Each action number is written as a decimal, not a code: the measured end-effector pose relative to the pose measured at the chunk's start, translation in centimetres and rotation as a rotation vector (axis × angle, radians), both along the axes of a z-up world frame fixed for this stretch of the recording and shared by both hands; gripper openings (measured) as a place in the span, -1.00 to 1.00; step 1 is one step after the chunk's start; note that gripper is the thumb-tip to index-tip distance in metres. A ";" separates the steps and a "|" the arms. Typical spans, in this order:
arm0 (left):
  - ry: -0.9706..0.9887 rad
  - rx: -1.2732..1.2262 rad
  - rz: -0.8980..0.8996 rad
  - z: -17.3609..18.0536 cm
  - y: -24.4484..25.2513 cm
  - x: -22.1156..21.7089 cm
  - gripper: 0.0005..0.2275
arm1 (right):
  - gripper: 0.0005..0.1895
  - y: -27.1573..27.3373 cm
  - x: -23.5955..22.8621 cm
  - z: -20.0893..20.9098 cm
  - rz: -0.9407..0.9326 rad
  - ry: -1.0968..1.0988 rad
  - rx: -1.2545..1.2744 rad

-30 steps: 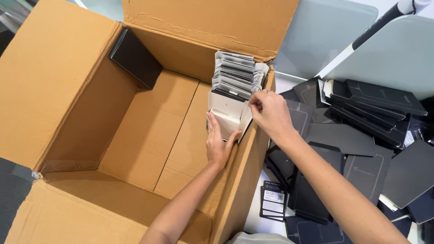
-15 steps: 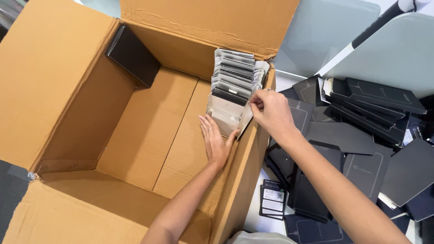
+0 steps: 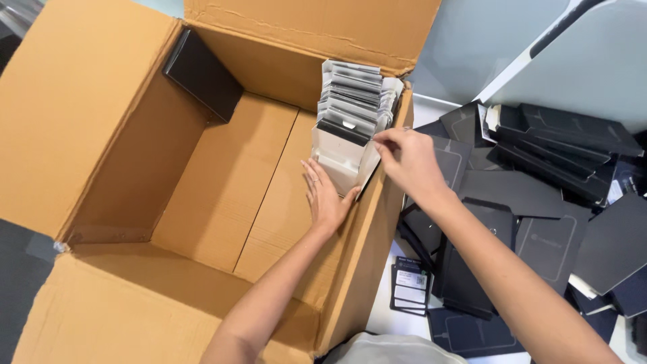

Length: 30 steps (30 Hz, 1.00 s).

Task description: The person picks up small black boxes from a pile on a table, opens them, and places them into a large cardboard box. They also handle white paper packets, placing them inside the cardboard box alongside the black boxes.

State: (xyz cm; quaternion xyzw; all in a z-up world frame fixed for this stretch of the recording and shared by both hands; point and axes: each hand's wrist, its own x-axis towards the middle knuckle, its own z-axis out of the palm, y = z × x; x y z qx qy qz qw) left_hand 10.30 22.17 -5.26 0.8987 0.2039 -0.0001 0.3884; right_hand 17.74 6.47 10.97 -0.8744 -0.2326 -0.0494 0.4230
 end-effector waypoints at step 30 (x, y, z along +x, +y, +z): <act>-0.120 -0.497 -0.147 2.5 -22.4 -12.6 -0.75 | -0.54 -26.6 -22.9 -11.3 -0.730 0.456 -0.040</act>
